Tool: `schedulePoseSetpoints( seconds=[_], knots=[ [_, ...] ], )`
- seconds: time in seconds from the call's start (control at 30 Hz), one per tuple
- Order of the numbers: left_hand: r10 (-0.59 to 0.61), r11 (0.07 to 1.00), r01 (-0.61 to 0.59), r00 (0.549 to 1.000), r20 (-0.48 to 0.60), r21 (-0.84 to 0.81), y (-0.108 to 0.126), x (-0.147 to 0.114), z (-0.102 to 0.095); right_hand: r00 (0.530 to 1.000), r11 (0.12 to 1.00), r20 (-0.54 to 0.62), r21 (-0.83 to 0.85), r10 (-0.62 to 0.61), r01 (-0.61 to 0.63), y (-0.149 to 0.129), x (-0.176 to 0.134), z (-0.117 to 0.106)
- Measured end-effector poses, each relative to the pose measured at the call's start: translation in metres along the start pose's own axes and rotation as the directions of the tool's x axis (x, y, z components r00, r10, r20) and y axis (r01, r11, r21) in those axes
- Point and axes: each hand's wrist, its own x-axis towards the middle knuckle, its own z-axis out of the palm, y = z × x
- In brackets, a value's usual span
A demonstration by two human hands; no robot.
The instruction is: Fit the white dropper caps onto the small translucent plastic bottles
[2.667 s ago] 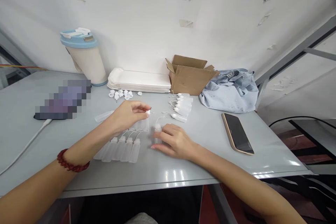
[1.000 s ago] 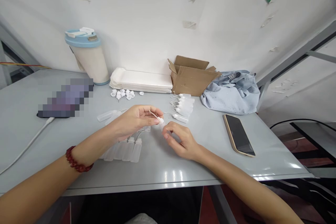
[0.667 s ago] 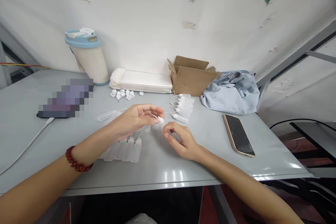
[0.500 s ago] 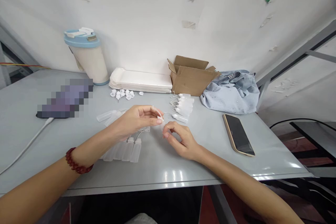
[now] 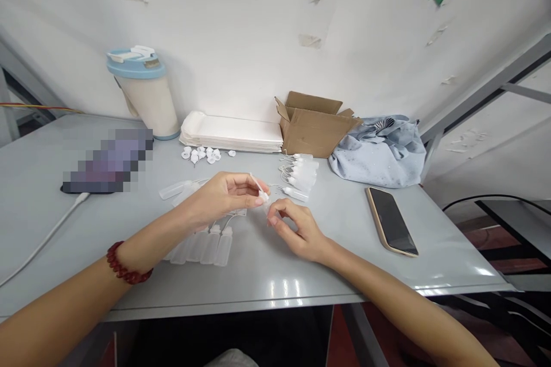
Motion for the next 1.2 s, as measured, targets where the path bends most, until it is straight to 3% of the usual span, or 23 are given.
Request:
schedulePoseSetpoints(
  seconds=[0.17, 0.5, 0.73, 1.03, 1.2],
  knots=[
    [-0.009, 1.0, 0.009, 0.998, -0.056, 0.002, -0.0002, 0.0006, 0.0034, 1.0, 1.0, 0.004, -0.024, -0.009, 0.009, -0.0007, 0.0005, -0.0002],
    [0.03, 1.0, -0.03, 0.999, 0.019, 0.002, -0.0005, 0.0008, -0.0013, 1.0, 1.0, 0.016, -0.008, 0.018, -0.018, -0.0014, -0.0009, -0.0001],
    [-0.018, 0.999, 0.019, 0.999, -0.035, 0.039, 0.0033, 0.0001, 0.0037, 1.0, 1.0, -0.007, 0.005, 0.018, -0.018, 0.0013, -0.0007, 0.0004],
    [0.054, 0.991, -0.064, 0.995, 0.087, 0.115, -0.0006, 0.0008, -0.0052, 1.0, 1.0, 0.002, 0.01, 0.022, -0.022, 0.0007, -0.0008, 0.0003],
    [0.015, 0.993, -0.025, 0.997, 0.08, 0.116, 0.0032, -0.0001, -0.0018, 1.0, 0.999, 0.009, 0.03, 0.025, -0.026, 0.0002, -0.0008, 0.0003]
  ],
)
